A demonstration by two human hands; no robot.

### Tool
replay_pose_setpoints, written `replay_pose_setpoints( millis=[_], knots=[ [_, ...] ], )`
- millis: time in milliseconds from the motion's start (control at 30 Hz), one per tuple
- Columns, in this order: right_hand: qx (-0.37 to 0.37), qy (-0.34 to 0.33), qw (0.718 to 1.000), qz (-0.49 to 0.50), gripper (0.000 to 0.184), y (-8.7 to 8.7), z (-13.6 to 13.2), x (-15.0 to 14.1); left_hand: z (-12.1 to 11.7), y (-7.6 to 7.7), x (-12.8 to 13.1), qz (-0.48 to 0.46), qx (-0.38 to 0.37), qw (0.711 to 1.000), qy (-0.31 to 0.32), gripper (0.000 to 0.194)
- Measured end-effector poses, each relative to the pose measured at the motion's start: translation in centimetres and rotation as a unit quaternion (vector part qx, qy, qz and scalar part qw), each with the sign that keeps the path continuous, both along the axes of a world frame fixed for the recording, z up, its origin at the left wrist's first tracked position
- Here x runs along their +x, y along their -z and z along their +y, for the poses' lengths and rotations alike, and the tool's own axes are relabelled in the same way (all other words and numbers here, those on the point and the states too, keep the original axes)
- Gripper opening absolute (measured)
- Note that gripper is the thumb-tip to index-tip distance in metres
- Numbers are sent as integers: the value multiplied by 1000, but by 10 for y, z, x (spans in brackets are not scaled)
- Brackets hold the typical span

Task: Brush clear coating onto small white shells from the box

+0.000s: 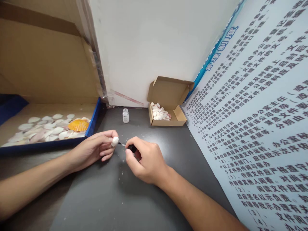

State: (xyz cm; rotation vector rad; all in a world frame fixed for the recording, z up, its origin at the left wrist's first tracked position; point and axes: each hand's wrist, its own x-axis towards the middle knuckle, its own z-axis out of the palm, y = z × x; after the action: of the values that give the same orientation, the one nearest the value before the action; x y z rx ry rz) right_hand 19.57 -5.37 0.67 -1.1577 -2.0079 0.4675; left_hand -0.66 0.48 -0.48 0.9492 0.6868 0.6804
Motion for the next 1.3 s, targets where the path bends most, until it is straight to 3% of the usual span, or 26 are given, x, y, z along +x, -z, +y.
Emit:
replay_pose_setpoints(
  millis=[167,300,467,600,767,933,1133,1300],
  knots=[
    [17,-25,999,21,12,0,2,0,0,0,0,-1,-3,1000,-6,8],
    [0,40,999,6,8,1,2,0,0,0,1,2,-2,1000,-1,10],
    [-10,-10,1000,3,11,2,2,1,-1,-1,1,4,-2,1000,-4,9],
    [-47,46,997,-37,8,2,4,1,0,-1,0,2,1,1000,1,11],
    [-21,-25,999,16,13,2,2,0,0,-1,0,1,-6,1000,-7,8],
    [-61,39,997,-39,9,3,4,-1,-1,-2,1,1,0,1000,-4,10],
    [-21,-4,1000,12,11,2,2,-1,-1,-2,0,-3,-8,1000,-7,8],
    [-28,38,999,-11,8,2,3,-1,-1,-2,0,-3,-7,1000,-5,9]
  ],
)
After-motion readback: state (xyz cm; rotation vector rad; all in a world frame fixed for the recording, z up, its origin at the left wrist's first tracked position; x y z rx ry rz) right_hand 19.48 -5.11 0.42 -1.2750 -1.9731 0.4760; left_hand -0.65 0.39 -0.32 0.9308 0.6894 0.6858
